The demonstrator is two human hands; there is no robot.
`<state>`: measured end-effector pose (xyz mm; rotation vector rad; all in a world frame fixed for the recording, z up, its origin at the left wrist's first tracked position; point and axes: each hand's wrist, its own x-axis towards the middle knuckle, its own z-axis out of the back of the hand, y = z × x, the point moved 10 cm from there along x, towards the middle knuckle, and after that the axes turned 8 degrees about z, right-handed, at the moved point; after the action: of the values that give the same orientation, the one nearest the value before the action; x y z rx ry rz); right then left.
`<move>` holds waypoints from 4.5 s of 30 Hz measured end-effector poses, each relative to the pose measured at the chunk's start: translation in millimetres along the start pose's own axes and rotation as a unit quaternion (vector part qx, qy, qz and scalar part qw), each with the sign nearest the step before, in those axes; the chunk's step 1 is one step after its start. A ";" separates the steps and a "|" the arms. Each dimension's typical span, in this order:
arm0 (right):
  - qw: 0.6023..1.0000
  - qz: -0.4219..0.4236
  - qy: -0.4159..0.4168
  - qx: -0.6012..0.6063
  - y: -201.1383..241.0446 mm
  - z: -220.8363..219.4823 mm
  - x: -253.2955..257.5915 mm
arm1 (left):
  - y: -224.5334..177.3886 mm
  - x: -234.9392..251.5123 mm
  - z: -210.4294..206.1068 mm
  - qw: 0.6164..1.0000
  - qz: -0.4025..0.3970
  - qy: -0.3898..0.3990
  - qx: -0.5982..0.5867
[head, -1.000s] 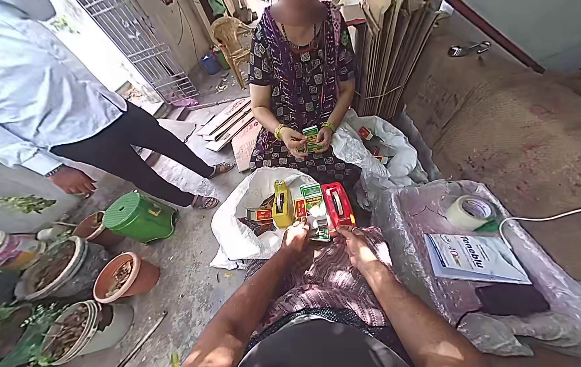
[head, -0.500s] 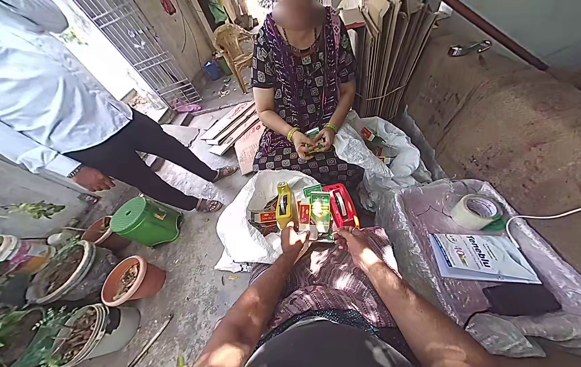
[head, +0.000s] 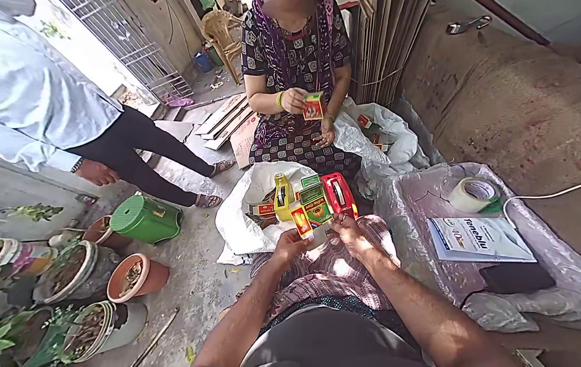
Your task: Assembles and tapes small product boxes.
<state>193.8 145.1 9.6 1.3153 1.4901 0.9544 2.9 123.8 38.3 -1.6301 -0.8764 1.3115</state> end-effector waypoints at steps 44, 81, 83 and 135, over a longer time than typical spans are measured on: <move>0.973 0.118 0.109 -0.164 12.8 -35.8 -21.8 | -37.4 -29.5 -57.6 0.674 -0.113 -0.128 0.719; 0.968 0.209 -0.053 -0.131 39.4 -25.0 -42.4 | -34.8 -30.1 -40.4 0.974 -0.183 -0.010 0.136; 0.956 0.261 -0.083 -0.104 44.2 -22.5 -45.0 | -33.6 -30.2 -41.1 0.977 -0.179 -0.027 0.109; 0.949 0.208 -0.170 -0.167 58.8 23.8 -24.5 | -51.0 -18.0 -41.1 0.886 -0.107 -0.084 0.444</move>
<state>234.3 128.4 61.5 1.4765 0.7613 1.1199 38.7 120.2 95.8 -0.6872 -0.4078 1.4072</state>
